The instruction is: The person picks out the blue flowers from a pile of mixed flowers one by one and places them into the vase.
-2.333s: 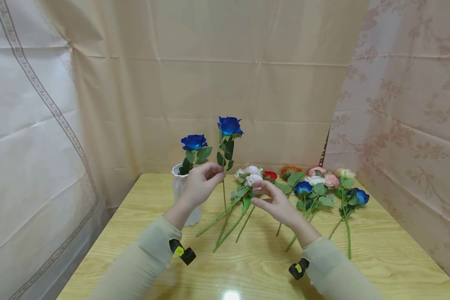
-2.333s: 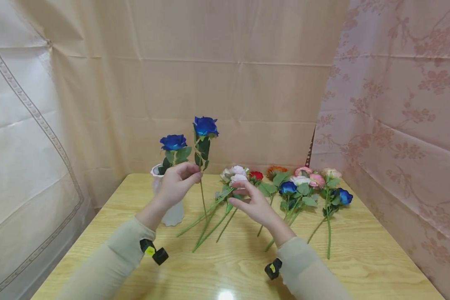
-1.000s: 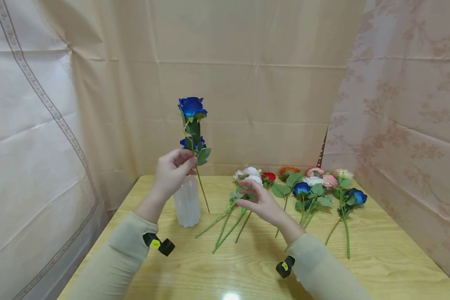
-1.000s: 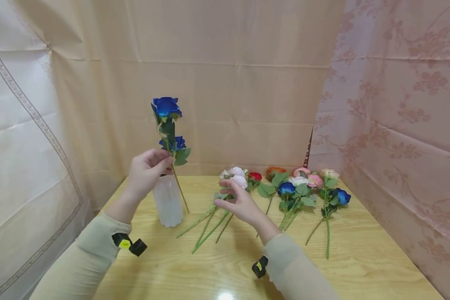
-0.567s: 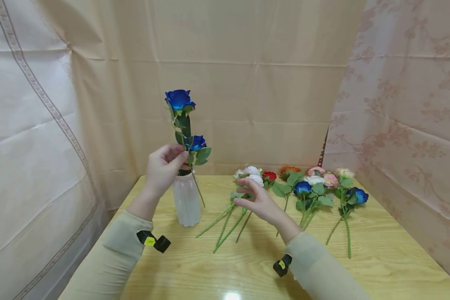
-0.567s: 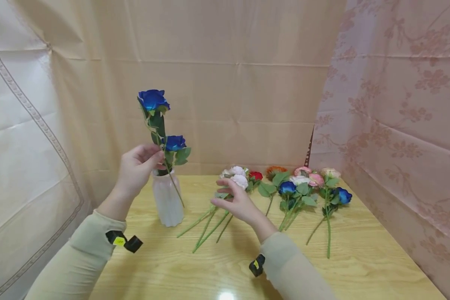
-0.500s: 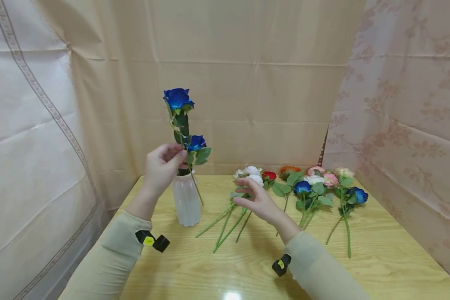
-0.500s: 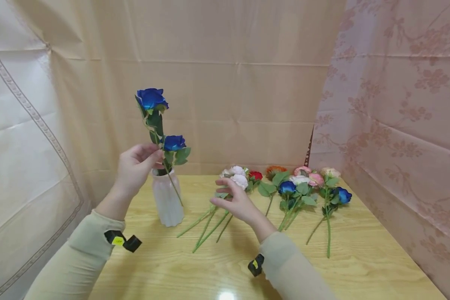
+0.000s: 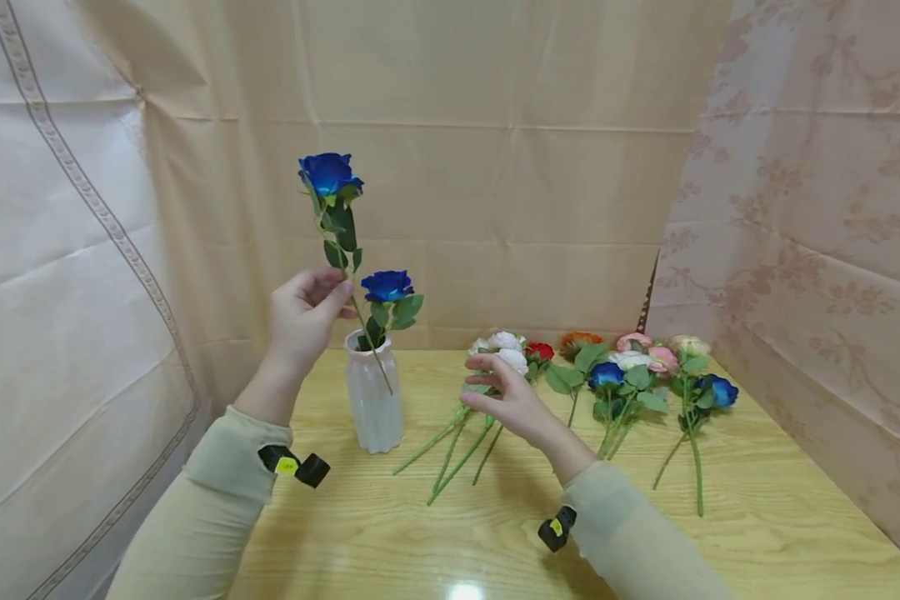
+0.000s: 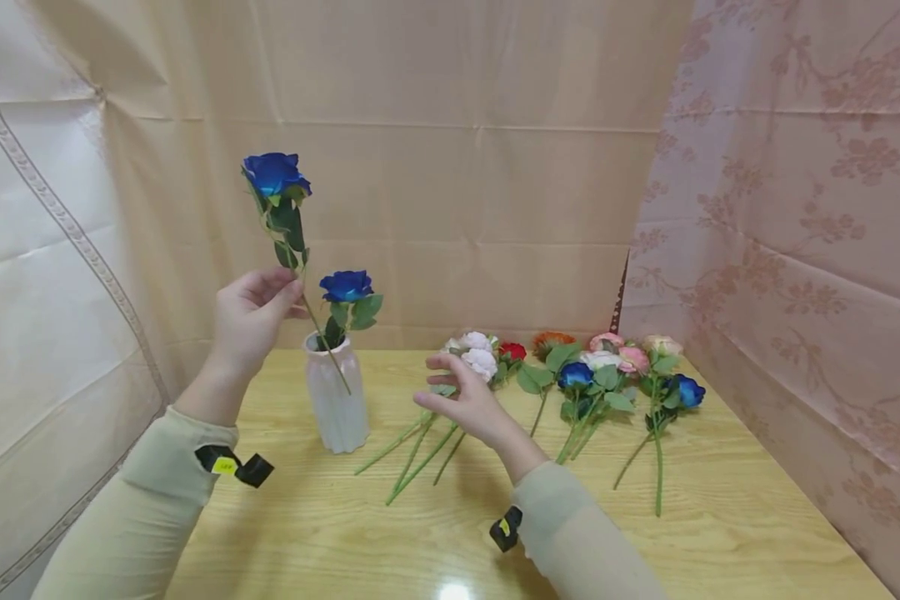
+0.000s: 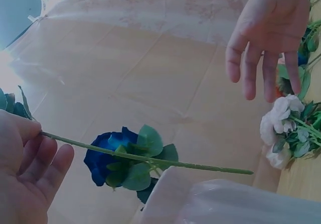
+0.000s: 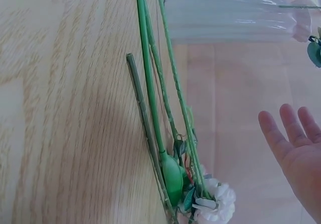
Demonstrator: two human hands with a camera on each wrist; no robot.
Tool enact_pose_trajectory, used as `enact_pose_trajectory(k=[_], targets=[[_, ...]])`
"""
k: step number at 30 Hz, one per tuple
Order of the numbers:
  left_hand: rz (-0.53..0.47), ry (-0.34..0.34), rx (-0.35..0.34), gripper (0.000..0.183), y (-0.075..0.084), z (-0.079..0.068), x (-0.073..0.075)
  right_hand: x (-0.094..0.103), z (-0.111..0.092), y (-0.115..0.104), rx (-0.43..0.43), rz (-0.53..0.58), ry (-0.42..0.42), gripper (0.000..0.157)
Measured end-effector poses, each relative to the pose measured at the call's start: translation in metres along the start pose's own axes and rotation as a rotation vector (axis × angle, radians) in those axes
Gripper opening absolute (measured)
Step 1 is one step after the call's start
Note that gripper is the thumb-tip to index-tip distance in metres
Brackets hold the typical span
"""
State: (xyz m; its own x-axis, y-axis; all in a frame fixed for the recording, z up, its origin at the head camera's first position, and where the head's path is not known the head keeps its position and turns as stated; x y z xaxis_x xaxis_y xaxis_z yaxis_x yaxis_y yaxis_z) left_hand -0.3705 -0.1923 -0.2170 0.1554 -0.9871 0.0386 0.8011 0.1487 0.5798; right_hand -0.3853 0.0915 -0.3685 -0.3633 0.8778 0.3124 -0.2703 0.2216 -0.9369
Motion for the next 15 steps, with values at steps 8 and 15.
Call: enact_pose_trajectory(k=[8, 15], targets=[[-0.034, 0.081, 0.008, 0.015, 0.002, 0.009, 0.013, -0.002, 0.004, -0.001, -0.011, -0.021, 0.012, 0.06], [-0.055, 0.18, 0.004, 0.009, 0.005, 0.016, 0.025, -0.002, 0.007, -0.002, -0.013, -0.047, 0.024, 0.06]])
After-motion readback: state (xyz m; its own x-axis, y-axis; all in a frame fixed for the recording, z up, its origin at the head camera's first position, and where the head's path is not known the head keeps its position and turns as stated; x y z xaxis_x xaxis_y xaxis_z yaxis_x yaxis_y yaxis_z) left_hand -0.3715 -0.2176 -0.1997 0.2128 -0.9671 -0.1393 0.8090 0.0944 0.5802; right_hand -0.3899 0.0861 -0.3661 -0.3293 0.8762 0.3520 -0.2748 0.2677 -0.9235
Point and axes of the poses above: each hand's wrist, its own z-axis towards the middle knuckle, its own x-axis out of the back of the hand, y = z × x, the point moved 7 cm from there along z, towards the middle knuckle, and after that the axes turned 11 degrees about -x, right-handed, at the moved point
